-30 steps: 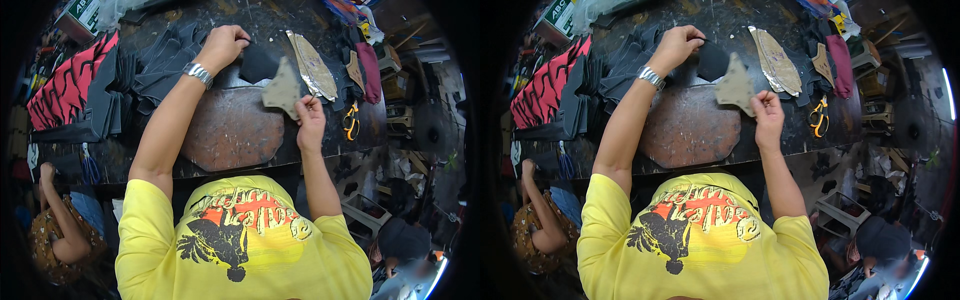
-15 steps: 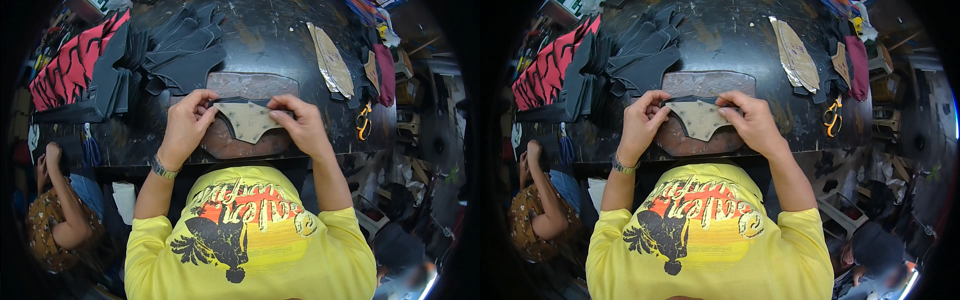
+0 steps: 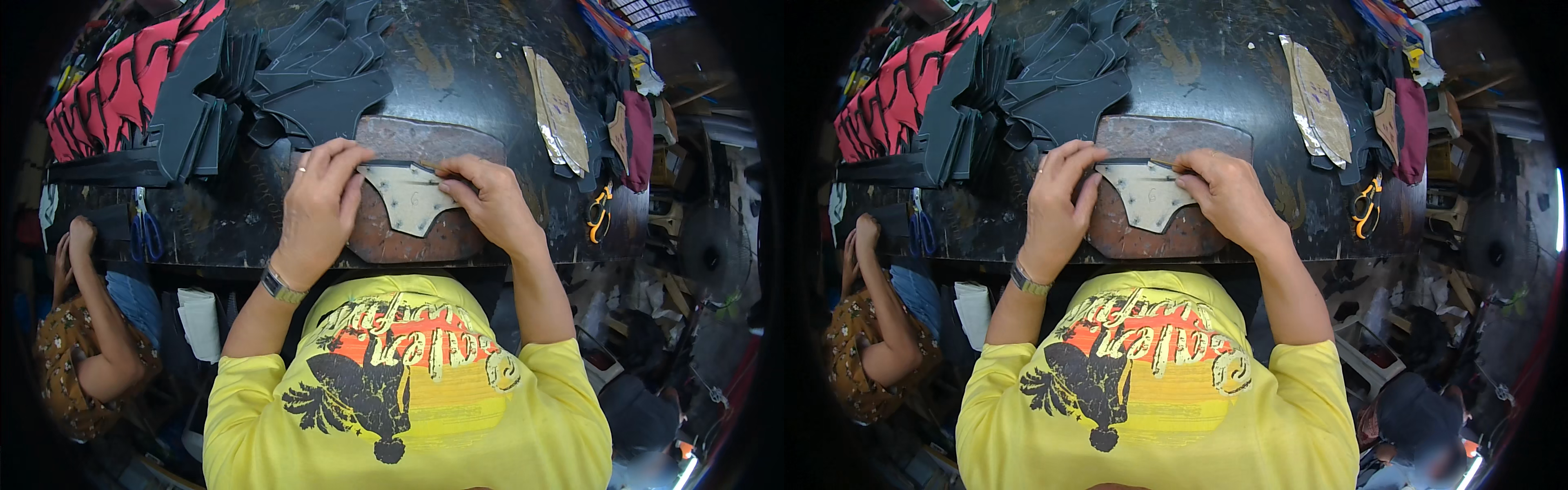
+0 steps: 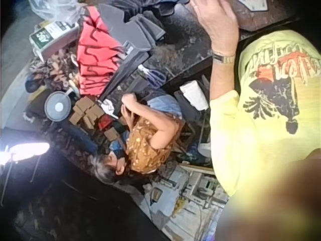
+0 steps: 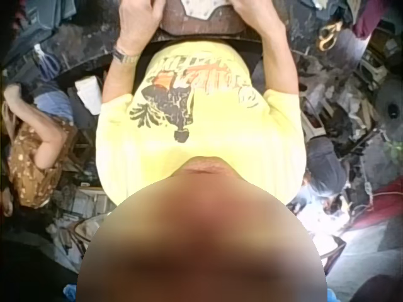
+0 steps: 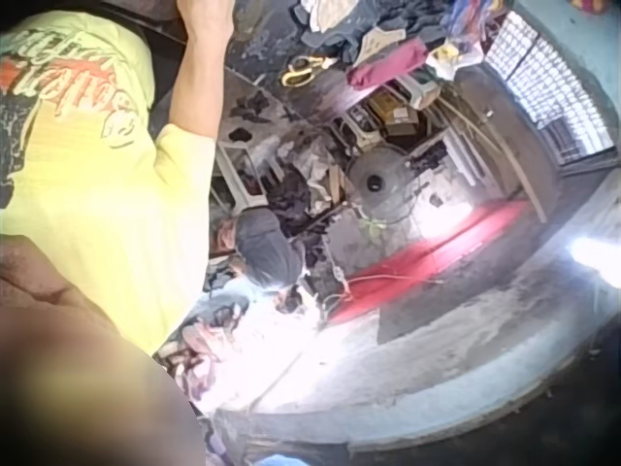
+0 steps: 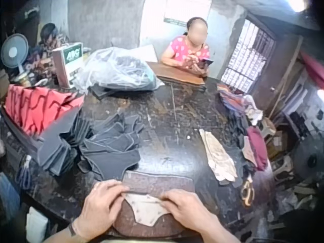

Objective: The person places a light-colored template on a dark fabric piece and uses a small marking tool to trace or mark points along the template edges. They repeat this process on multiple fabric pieces, moving templates and fabric as needed.

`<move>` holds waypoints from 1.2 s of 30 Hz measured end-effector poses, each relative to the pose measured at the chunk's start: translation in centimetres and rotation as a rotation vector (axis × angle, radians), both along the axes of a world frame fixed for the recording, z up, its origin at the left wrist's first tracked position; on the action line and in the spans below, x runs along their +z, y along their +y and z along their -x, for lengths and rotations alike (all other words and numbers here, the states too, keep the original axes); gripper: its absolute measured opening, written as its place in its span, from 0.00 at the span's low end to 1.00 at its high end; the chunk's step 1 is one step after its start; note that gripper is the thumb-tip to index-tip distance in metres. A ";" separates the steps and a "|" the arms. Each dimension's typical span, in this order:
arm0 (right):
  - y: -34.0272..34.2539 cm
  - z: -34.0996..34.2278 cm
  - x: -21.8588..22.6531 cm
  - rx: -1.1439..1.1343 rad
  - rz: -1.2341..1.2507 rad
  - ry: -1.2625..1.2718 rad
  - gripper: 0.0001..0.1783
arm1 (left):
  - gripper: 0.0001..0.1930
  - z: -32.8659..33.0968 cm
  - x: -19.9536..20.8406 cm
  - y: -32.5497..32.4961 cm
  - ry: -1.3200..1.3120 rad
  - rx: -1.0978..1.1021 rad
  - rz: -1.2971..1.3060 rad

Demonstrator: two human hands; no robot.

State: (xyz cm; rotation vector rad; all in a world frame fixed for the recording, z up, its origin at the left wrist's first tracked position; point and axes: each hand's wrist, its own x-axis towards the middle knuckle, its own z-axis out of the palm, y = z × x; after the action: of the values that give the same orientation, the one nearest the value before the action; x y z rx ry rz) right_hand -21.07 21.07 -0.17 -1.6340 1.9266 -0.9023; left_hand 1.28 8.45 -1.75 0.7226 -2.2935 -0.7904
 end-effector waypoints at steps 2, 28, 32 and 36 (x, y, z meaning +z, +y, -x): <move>0.1 -0.1 -0.2 -0.013 -0.041 -0.007 0.12 | 0.18 -0.2 -0.1 1.4 -0.014 -0.054 0.078; 0.5 0.1 -0.6 -0.007 0.013 -0.049 0.13 | 0.27 -1.1 -0.5 4.7 -0.323 -0.285 0.162; 0.5 0.0 -0.6 -0.013 0.012 -0.039 0.13 | 0.27 -1.0 -0.3 4.5 -0.333 -0.311 0.186; 0.6 0.0 -0.5 -0.016 0.005 -0.038 0.13 | 0.26 -1.0 -0.2 4.3 -0.353 -0.328 0.194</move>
State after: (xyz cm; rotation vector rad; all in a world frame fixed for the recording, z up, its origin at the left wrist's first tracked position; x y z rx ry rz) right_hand -21.09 21.64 -0.63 -1.5948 1.9158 -0.9385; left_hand 2.30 12.80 -1.93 0.4283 -2.8108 -0.6027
